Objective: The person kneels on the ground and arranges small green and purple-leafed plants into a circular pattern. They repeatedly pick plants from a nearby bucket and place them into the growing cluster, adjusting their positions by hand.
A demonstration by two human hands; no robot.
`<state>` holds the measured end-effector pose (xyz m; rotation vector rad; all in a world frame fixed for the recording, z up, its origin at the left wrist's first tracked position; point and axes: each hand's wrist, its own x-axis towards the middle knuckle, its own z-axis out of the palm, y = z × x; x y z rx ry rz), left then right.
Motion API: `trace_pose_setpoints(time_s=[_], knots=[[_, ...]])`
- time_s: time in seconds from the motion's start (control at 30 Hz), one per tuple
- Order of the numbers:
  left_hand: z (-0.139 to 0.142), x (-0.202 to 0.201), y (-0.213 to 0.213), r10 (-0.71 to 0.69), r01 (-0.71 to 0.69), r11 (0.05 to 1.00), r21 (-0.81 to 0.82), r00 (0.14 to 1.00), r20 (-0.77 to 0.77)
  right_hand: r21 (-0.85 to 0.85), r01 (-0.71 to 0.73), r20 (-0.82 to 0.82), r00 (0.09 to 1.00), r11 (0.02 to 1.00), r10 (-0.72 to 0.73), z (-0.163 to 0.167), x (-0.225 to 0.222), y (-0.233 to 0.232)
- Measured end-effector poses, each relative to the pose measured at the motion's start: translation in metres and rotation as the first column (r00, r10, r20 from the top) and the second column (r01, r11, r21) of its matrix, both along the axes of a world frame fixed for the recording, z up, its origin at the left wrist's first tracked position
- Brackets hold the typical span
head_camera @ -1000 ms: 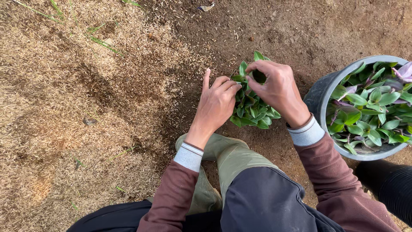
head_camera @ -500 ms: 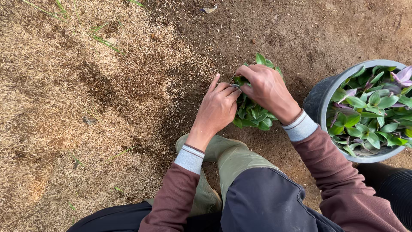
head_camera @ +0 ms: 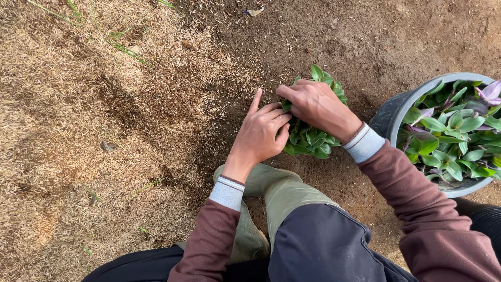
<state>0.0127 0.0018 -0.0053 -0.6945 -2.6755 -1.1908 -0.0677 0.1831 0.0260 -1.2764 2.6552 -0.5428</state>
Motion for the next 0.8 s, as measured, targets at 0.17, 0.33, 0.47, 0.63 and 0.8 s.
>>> trace_pose_setpoints(time_s=[0.17,0.33,0.47,0.63,0.8], knots=[[0.007,-0.002,-0.008,0.048,-0.050,0.998,0.046,0.997,0.055,-0.019,-0.050,0.045,0.998,0.999,0.051,-0.003,-0.007,-0.003],[0.010,-0.001,-0.009,0.108,-0.105,0.992,0.071,0.993,-0.040,0.089,-0.057,-0.001,0.998,0.994,0.057,-0.006,-0.010,-0.008],[0.003,-0.001,-0.003,0.090,-0.092,0.994,-0.065,0.995,-0.031,0.127,-0.003,0.031,1.000,0.992,-0.001,-0.004,-0.011,-0.009],[-0.005,-0.001,-0.004,0.098,-0.096,0.993,-0.070,0.995,0.028,-0.183,0.110,0.014,0.994,0.977,-0.109,0.015,0.005,0.035],[-0.009,-0.005,-0.008,0.145,-0.162,0.977,0.140,0.982,0.124,-0.083,0.599,-0.025,0.798,0.797,-0.602,0.048,0.048,0.131]])
